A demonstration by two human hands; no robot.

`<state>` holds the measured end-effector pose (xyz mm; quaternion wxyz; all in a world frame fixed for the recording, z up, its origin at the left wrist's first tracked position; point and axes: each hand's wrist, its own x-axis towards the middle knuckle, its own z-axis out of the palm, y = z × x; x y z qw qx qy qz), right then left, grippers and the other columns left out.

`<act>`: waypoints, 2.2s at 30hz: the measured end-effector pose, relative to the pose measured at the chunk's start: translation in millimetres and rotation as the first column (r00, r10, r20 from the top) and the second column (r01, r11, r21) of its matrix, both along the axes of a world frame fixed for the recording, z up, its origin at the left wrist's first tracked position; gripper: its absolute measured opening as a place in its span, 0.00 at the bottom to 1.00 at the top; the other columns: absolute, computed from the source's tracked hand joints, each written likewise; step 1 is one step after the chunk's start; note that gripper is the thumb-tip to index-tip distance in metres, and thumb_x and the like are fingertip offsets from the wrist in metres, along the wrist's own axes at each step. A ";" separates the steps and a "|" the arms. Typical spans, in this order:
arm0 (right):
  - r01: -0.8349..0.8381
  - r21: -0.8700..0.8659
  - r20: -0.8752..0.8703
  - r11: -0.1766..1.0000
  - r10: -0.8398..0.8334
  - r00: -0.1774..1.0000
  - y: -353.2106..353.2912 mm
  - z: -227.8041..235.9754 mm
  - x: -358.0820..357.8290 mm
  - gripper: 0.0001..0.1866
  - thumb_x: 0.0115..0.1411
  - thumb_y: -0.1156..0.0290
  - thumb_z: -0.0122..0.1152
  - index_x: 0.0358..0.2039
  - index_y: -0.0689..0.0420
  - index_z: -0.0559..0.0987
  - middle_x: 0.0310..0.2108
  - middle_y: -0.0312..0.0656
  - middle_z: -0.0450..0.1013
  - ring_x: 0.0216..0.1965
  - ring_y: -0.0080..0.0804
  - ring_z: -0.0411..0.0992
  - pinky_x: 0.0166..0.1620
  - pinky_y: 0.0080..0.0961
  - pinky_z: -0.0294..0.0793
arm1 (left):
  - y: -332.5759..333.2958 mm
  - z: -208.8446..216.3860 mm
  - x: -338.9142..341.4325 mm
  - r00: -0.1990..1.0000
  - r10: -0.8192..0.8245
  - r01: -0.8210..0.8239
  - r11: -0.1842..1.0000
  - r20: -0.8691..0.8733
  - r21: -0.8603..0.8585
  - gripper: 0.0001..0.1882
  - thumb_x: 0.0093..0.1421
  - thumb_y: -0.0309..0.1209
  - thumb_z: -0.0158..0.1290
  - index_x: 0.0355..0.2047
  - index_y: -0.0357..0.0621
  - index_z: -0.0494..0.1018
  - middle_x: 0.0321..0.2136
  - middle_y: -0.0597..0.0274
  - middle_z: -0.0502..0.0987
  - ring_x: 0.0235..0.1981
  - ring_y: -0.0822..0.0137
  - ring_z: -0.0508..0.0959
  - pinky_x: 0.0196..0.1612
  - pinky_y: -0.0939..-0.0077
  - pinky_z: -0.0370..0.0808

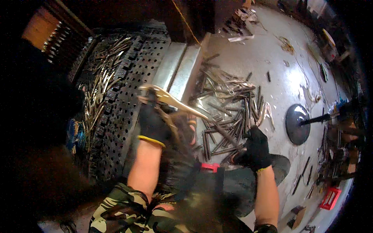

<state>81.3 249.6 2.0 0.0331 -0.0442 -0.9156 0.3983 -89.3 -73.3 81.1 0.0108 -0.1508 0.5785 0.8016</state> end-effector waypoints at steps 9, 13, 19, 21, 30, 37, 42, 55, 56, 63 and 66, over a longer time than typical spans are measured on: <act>0.196 -0.362 -0.080 0.912 -0.240 0.968 7.5 16.9 -16.9 0.21 0.67 0.51 0.51 0.30 0.58 0.76 0.15 0.30 0.61 0.16 0.19 0.59 0.21 0.21 0.55 | -208.5 27.3 -96.4 0.958 0.270 -0.237 0.934 -0.093 0.269 0.23 0.68 0.48 0.47 0.52 0.43 0.70 0.45 0.56 0.75 0.44 0.58 0.76 0.49 0.60 0.75; 0.315 -0.522 0.225 0.792 -0.229 0.947 5.6 22.4 -20.3 0.22 0.68 0.52 0.49 0.31 0.60 0.77 0.16 0.32 0.62 0.19 0.23 0.62 0.24 0.25 0.61 | -301.8 19.8 -101.9 0.887 0.462 -0.461 0.885 -0.011 0.071 0.23 0.67 0.47 0.48 0.52 0.43 0.70 0.44 0.57 0.76 0.43 0.60 0.77 0.48 0.62 0.75; 0.243 -0.351 0.148 0.904 -0.203 0.968 25.3 13.8 -12.9 0.19 0.67 0.57 0.51 0.38 0.63 0.76 0.20 0.39 0.68 0.22 0.30 0.67 0.28 0.30 0.65 | -360.3 -16.7 -106.3 0.823 0.558 -0.536 0.825 0.107 -0.178 0.22 0.66 0.46 0.50 0.52 0.44 0.71 0.43 0.59 0.76 0.42 0.64 0.77 0.45 0.65 0.76; 0.170 -0.260 0.040 0.951 -0.165 0.985 36.3 12.5 -22.5 0.17 0.67 0.60 0.51 0.40 0.62 0.76 0.22 0.41 0.69 0.23 0.33 0.67 0.28 0.32 0.66 | -362.6 -27.8 -115.5 0.826 0.552 -0.512 0.819 0.113 -0.258 0.22 0.65 0.45 0.50 0.52 0.44 0.71 0.42 0.59 0.77 0.41 0.65 0.77 0.44 0.66 0.77; 0.143 0.005 -0.489 0.990 -0.122 0.864 69.2 5.0 -130.1 0.13 0.65 0.56 0.57 0.33 0.52 0.74 0.21 0.29 0.67 0.21 0.15 0.63 0.24 0.17 0.61 | -110.3 -62.4 -180.0 0.886 -0.436 0.433 0.663 0.156 -0.610 0.21 0.63 0.42 0.53 0.52 0.45 0.72 0.40 0.62 0.78 0.39 0.71 0.78 0.40 0.71 0.78; 0.383 -0.804 0.155 0.454 -0.462 0.873 69.8 21.9 -147.2 0.13 0.63 0.56 0.58 0.30 0.52 0.74 0.21 0.30 0.67 0.19 0.18 0.64 0.22 0.17 0.62 | 144.3 -179.9 -183.7 0.290 -0.742 0.477 -0.435 0.604 -0.763 0.33 0.57 0.52 0.57 0.54 0.40 0.72 0.50 0.45 0.77 0.52 0.47 0.76 0.55 0.62 0.72; 0.576 -0.759 0.412 0.302 -0.463 0.785 84.2 66.8 -149.5 0.12 0.64 0.59 0.57 0.37 0.56 0.76 0.21 0.31 0.67 0.18 0.18 0.65 0.21 0.17 0.62 | 152.4 -319.3 -192.4 0.481 -0.459 0.576 -0.478 0.747 -0.664 0.35 0.56 0.53 0.56 0.59 0.45 0.69 0.59 0.45 0.69 0.59 0.48 0.70 0.59 0.58 0.69; 0.687 -0.724 0.524 0.064 -0.596 0.608 144.0 30.7 -139.5 0.14 0.63 0.66 0.56 0.44 0.61 0.73 0.24 0.33 0.68 0.20 0.19 0.67 0.22 0.18 0.67 | 258.3 -430.3 -264.3 0.662 -0.246 0.665 -0.243 0.708 -0.706 0.30 0.54 0.42 0.59 0.56 0.44 0.69 0.52 0.46 0.76 0.52 0.48 0.76 0.52 0.60 0.74; 0.671 -0.742 0.551 0.016 -0.555 0.623 142.5 34.3 -139.6 0.13 0.63 0.66 0.57 0.44 0.61 0.74 0.24 0.33 0.69 0.20 0.19 0.67 0.23 0.17 0.67 | 248.9 -448.3 -272.0 0.647 -0.283 0.638 -0.310 0.709 -0.705 0.29 0.55 0.42 0.58 0.55 0.44 0.70 0.51 0.46 0.76 0.52 0.48 0.77 0.51 0.61 0.75; 0.653 -0.726 0.521 0.215 -0.447 0.727 135.6 39.6 -145.9 0.09 0.63 0.63 0.59 0.36 0.56 0.74 0.21 0.30 0.67 0.19 0.16 0.64 0.22 0.17 0.62 | 206.6 -459.0 -273.4 0.500 -0.401 0.855 0.087 0.768 -0.511 0.21 0.65 0.46 0.43 0.43 0.43 0.75 0.39 0.54 0.78 0.38 0.56 0.77 0.40 0.63 0.72; 0.550 -0.786 0.418 0.282 -0.414 0.809 130.1 40.3 -145.1 0.10 0.63 0.63 0.59 0.33 0.55 0.73 0.20 0.30 0.66 0.19 0.16 0.63 0.21 0.18 0.61 | 183.7 -408.3 -245.0 0.578 -0.442 0.751 0.617 0.686 -0.235 0.20 0.67 0.43 0.39 0.35 0.42 0.75 0.30 0.55 0.78 0.29 0.57 0.75 0.33 0.63 0.71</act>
